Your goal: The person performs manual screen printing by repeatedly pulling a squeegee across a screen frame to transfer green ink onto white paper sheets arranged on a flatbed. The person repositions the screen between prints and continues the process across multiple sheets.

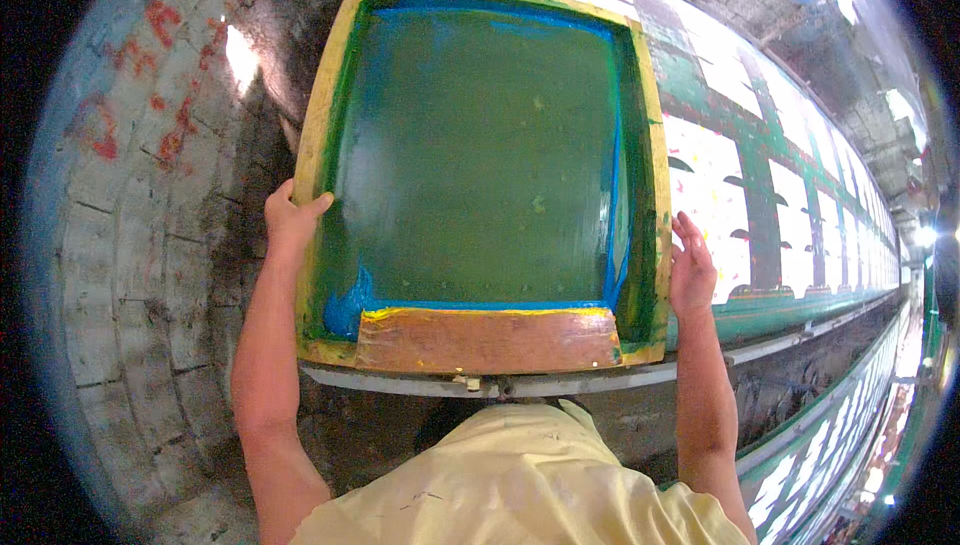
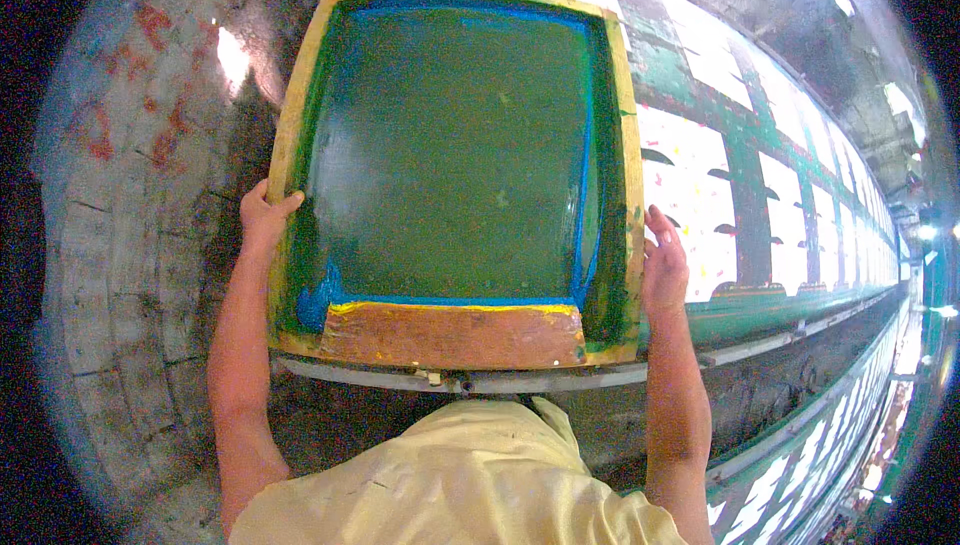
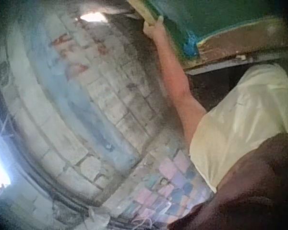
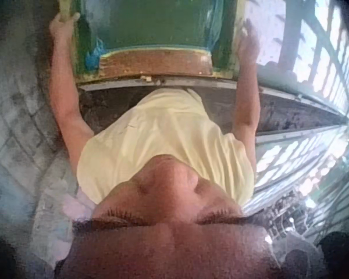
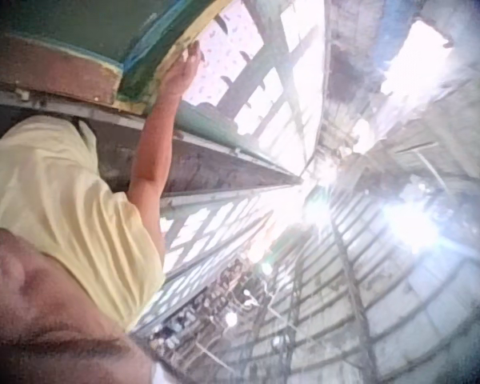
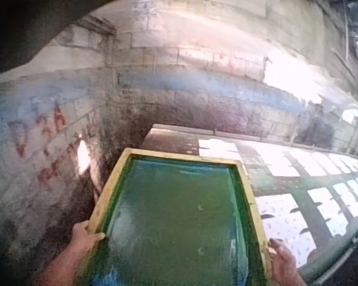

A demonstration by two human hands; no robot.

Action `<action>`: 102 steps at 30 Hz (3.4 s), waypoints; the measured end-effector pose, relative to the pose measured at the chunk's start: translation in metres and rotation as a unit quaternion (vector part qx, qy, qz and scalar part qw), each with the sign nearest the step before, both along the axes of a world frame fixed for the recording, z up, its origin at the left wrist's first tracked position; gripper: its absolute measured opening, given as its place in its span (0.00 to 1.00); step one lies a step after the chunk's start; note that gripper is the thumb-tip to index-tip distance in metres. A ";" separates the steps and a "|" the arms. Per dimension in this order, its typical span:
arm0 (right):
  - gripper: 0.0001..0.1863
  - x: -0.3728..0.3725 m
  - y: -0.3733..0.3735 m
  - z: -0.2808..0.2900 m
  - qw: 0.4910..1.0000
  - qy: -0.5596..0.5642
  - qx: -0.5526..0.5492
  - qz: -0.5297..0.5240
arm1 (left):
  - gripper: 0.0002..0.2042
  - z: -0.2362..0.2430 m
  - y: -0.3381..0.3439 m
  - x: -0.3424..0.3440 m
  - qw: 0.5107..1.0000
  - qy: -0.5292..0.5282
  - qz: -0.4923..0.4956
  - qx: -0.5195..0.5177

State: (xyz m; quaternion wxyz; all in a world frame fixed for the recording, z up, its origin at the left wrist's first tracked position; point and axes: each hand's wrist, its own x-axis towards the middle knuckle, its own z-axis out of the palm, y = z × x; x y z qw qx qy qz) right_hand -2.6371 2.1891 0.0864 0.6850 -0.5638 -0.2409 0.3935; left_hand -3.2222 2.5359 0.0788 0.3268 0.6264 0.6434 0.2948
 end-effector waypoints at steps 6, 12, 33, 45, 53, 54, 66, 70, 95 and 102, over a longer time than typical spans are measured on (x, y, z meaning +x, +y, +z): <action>0.36 0.009 -0.009 -0.015 0.999 0.009 0.033 -0.005 | 0.19 0.007 -0.009 0.008 1.000 -0.014 0.004 -0.027; 0.41 0.017 -0.016 -0.018 0.999 0.014 0.052 0.000 | 0.20 0.014 -0.013 0.019 0.999 0.034 -0.004 -0.024; 0.23 -0.153 -0.042 0.064 0.772 -0.546 0.108 0.306 | 0.23 0.007 -0.006 -0.003 0.998 0.021 -0.026 -0.044; 0.31 -0.243 -0.015 0.087 0.675 -0.689 -0.021 0.264 | 0.46 -0.031 -0.001 -0.040 0.987 0.037 -0.122 0.094; 0.31 -0.304 0.044 0.110 0.637 -0.672 -0.194 0.325 | 0.42 -0.005 -0.022 -0.031 0.991 -0.077 -0.104 0.041; 0.29 -0.301 0.045 0.115 0.622 -0.666 -0.228 0.344 | 0.42 -0.003 -0.022 -0.032 0.988 -0.097 -0.116 0.031; 0.34 -0.329 -0.005 0.084 0.653 -0.700 -0.171 0.233 | 0.43 -0.025 -0.018 -0.028 0.988 -0.118 -0.096 0.040; 0.33 -0.321 0.009 0.072 0.660 -0.711 -0.135 0.202 | 0.45 -0.019 -0.020 -0.026 0.993 -0.073 -0.084 0.030; 0.32 -0.073 0.507 0.045 0.597 -0.757 -0.167 0.208 | 0.28 0.017 -0.039 0.000 0.949 0.213 -0.106 0.208; 0.25 -0.039 0.530 0.046 0.596 -0.768 -0.154 0.180 | 0.26 0.022 -0.040 0.003 0.945 0.218 -0.119 0.213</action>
